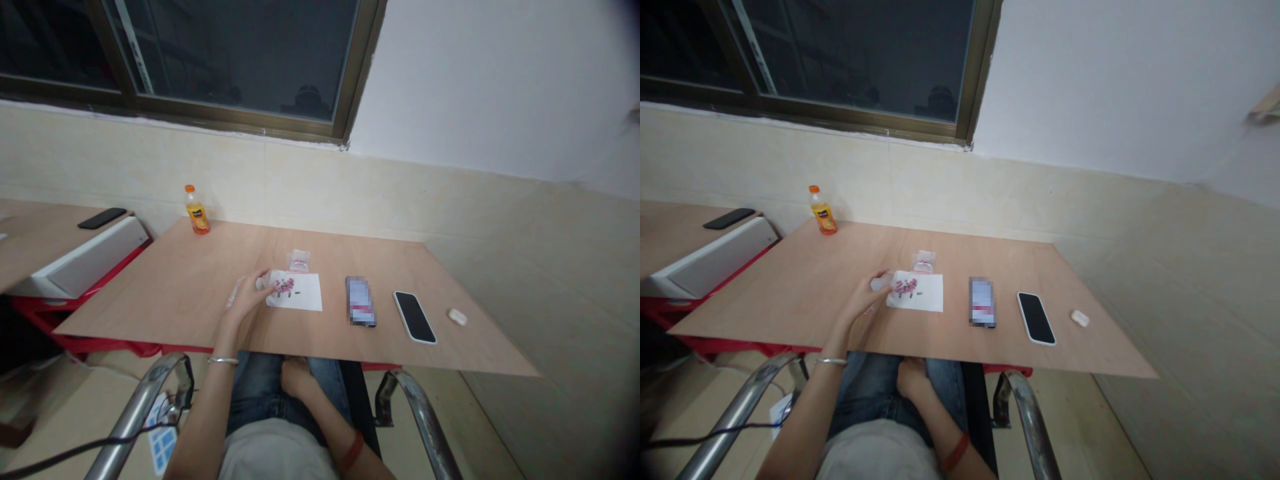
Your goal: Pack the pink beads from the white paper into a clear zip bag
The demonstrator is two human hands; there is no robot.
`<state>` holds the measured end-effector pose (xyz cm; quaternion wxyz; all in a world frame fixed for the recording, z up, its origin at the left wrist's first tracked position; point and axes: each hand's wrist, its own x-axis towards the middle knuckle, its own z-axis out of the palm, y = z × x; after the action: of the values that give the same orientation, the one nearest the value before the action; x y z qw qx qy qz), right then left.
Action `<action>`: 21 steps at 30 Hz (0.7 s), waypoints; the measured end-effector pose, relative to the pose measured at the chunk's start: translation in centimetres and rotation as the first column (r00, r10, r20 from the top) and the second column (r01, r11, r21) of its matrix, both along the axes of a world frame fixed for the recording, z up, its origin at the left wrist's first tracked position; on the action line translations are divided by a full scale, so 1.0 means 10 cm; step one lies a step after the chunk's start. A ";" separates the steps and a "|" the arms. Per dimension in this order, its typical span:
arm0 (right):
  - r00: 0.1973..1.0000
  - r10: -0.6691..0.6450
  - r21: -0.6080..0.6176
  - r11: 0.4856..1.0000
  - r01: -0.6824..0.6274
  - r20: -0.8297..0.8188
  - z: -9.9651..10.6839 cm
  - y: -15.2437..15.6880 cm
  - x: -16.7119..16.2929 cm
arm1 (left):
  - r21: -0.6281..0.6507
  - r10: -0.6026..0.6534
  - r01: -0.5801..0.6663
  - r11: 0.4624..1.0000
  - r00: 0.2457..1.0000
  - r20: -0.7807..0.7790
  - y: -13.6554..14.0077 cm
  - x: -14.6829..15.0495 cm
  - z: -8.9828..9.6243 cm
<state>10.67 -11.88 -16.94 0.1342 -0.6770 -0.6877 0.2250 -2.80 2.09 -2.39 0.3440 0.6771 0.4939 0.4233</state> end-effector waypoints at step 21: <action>0.883 0.390 -0.298 0.903 -0.310 0.262 0.48 -0.07 -0.01 | -0.012 -0.022 0.023 1.000 0.994 0.104 -0.04 0.03 0.05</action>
<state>10.61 -12.59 -12.17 -0.1059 -0.5791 -0.7783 0.2183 -2.49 1.65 -1.91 0.3783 0.6575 0.4706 0.4508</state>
